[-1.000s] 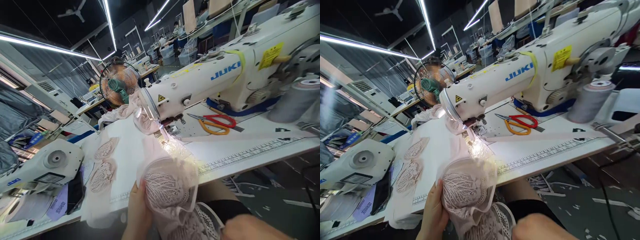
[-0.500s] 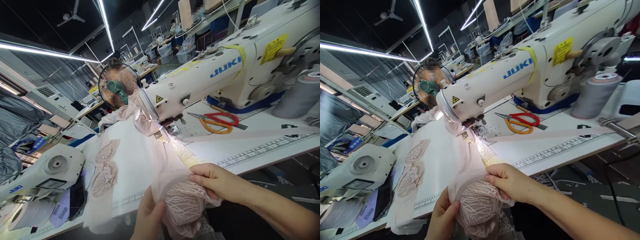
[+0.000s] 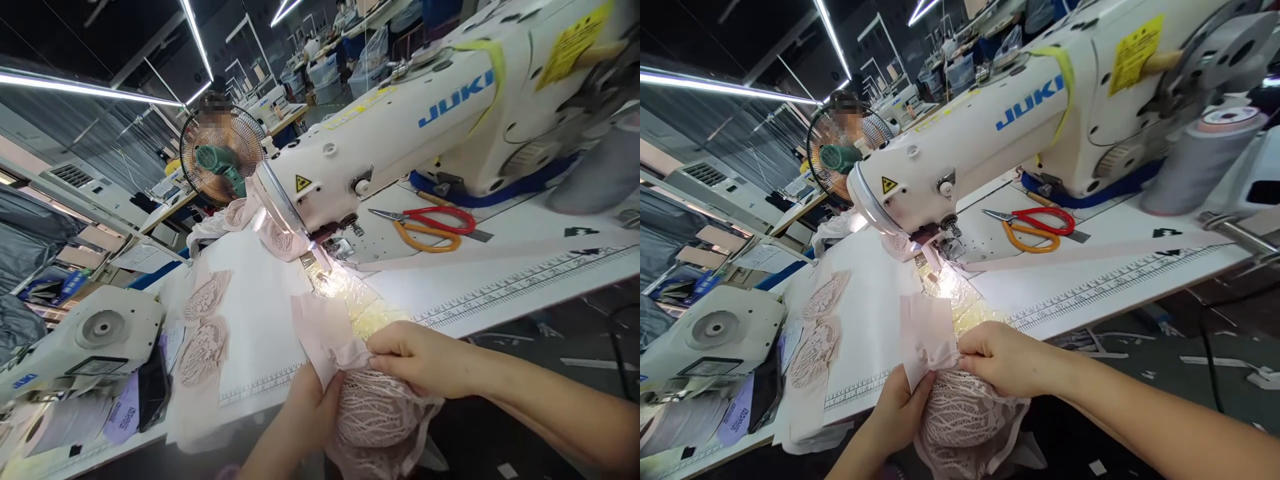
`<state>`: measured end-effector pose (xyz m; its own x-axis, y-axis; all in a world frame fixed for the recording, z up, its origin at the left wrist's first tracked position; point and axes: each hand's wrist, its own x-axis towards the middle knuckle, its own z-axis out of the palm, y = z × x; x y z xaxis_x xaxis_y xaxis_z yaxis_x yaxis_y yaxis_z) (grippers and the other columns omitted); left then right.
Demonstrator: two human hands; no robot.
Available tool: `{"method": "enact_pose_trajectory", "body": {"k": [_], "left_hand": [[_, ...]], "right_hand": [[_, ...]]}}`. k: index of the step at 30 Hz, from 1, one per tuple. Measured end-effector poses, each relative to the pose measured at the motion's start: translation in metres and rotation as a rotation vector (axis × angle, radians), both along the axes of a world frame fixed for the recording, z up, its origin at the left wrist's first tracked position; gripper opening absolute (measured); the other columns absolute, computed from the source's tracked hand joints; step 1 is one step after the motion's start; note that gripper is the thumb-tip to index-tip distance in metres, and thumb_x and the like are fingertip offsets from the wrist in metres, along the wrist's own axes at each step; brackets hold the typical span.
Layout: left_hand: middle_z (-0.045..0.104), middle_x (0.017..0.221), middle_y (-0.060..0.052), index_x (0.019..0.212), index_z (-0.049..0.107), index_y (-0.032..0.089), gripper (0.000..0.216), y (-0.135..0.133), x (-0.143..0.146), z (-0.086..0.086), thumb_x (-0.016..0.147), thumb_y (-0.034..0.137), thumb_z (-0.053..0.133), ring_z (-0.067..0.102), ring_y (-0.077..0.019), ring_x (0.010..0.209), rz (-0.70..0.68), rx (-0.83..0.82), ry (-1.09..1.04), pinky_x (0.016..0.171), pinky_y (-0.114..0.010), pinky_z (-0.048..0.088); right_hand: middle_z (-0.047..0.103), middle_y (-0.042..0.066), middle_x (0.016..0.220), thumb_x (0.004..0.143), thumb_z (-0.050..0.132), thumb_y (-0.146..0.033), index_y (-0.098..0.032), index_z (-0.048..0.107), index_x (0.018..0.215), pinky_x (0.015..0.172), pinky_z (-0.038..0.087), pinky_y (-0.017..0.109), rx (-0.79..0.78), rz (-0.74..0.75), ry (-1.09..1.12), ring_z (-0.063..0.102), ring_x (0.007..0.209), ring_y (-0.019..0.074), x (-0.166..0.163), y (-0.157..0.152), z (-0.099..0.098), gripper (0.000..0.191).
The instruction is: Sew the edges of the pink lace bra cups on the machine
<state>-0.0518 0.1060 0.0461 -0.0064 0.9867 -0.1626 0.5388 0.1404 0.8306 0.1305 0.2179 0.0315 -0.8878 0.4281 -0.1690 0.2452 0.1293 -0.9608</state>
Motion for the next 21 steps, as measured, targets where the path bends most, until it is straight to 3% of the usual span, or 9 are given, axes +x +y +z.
{"method": "enact_pose_trajectory", "body": {"k": [5, 9, 14, 18, 21], "left_hand": [[0.068, 0.105, -0.010, 0.103, 0.067, 0.015, 0.035, 0.004, 0.003, 0.000, 0.091, 0.035, 0.042, 0.062, -0.0252, 0.097, -0.043, -0.015, 0.130, 0.091, -0.035, 0.046], [0.070, 0.095, -0.012, 0.098, 0.068, 0.010, 0.041, 0.001, 0.007, -0.003, 0.088, 0.045, 0.047, 0.062, -0.0283, 0.092, 0.134, -0.047, 0.082, 0.086, -0.038, 0.047], [0.068, 0.107, -0.012, 0.107, 0.066, 0.010, 0.049, -0.010, 0.019, -0.013, 0.082, 0.051, 0.058, 0.059, -0.0291, 0.106, 0.291, -0.024, -0.255, 0.096, -0.038, 0.043], [0.066, 0.113, -0.014, 0.109, 0.064, 0.011, 0.052, -0.014, 0.032, -0.020, 0.073, 0.047, 0.071, 0.057, -0.0288, 0.112, 0.393, -0.098, -0.604, 0.099, -0.039, 0.042], [0.069, 0.105, -0.015, 0.102, 0.066, 0.010, 0.055, -0.012, 0.039, -0.013, 0.062, 0.045, 0.081, 0.062, -0.0307, 0.102, 0.501, -0.178, -0.836, 0.092, -0.041, 0.046]], "right_hand": [[0.030, -0.006, 0.049, 0.072, 0.049, -0.027, -0.020, 0.030, 0.052, 0.048, 0.025, 0.023, 0.034, -0.034, 0.024, 0.031, 0.048, 0.0093, -0.001, 0.000, 0.000, 0.028], [0.031, -0.007, 0.042, 0.073, 0.043, -0.034, -0.022, 0.035, 0.056, 0.043, 0.029, 0.022, -0.029, -0.166, 0.032, 0.040, 0.040, 0.0110, 0.001, -0.005, 0.000, 0.023], [0.043, -0.004, 0.051, 0.077, 0.039, -0.043, -0.020, 0.051, 0.069, 0.046, 0.035, 0.023, -0.030, -0.349, 0.063, 0.046, 0.044, 0.0125, 0.010, -0.018, -0.005, 0.028], [0.051, -0.001, 0.049, 0.082, 0.040, -0.043, -0.022, 0.053, 0.062, 0.051, 0.041, 0.028, 0.201, -0.408, 0.036, 0.053, 0.048, 0.0167, 0.027, -0.026, -0.012, 0.032], [0.068, 0.005, 0.075, 0.080, 0.048, -0.050, -0.023, 0.066, 0.086, 0.063, 0.049, 0.032, 0.224, -0.626, 0.047, 0.063, 0.066, 0.0223, 0.054, -0.027, -0.029, 0.033]]}}
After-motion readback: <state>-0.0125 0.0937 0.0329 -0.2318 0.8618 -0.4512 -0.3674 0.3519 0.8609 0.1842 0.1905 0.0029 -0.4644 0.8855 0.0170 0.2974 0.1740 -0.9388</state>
